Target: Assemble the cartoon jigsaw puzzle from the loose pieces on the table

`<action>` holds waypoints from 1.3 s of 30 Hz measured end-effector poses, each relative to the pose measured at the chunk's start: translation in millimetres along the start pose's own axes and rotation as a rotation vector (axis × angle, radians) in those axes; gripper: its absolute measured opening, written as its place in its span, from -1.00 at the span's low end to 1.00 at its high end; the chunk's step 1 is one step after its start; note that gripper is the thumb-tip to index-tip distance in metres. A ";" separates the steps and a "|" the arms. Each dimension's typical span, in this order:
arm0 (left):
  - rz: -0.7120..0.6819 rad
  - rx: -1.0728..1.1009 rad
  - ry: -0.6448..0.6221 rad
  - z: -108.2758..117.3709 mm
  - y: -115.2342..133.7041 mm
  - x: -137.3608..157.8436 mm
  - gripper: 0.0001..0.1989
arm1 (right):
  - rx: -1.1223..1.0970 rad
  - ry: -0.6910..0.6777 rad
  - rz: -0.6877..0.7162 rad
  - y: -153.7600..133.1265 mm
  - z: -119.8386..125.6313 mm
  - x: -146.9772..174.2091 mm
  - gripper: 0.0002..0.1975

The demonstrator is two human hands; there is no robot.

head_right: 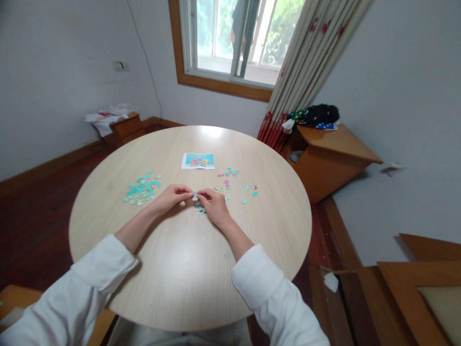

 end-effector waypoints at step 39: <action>0.082 0.181 -0.068 -4.9 -5.4 -0.2 -0.66 | 0.094 -0.067 0.047 -1.2 -1.2 -0.4 -0.86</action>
Point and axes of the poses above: each hand's wrist, its own x-axis away from the middle knuckle, its own z-axis out of the back of the hand, y = z × x, the point moved 5 cm from there along -x, towards the middle knuckle, and after that the axes turned 5 degrees about z, right-handed, at the moved point
